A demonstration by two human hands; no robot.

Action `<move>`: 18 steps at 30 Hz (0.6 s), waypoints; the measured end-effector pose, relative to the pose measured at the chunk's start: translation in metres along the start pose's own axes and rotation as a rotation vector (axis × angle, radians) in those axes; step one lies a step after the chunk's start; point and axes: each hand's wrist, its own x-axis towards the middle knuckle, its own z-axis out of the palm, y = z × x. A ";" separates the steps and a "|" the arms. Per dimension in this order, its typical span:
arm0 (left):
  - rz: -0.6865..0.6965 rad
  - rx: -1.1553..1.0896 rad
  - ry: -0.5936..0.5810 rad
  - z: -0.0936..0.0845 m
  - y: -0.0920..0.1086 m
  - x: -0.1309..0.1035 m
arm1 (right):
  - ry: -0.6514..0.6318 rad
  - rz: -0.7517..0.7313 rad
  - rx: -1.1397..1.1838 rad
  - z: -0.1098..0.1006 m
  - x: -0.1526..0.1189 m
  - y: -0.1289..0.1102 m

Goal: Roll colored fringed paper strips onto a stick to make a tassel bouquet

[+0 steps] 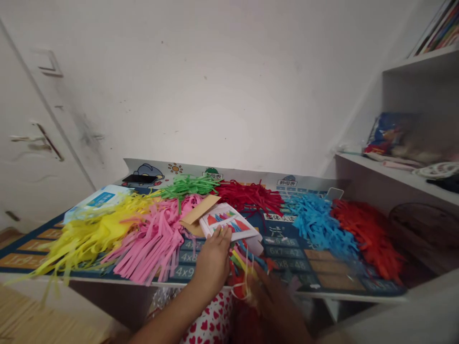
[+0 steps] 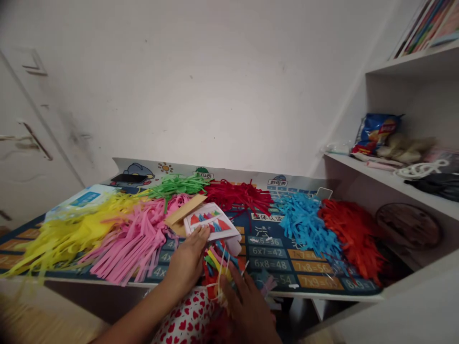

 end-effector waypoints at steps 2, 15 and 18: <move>0.004 0.046 -0.041 0.001 0.004 0.001 | -0.103 -0.156 -0.256 0.004 -0.010 0.007; 0.062 0.351 -0.332 0.013 0.040 -0.007 | -0.095 0.450 0.305 -0.007 0.043 0.000; 0.089 0.350 -0.347 0.015 0.045 -0.006 | -0.133 0.537 0.440 0.001 0.052 -0.007</move>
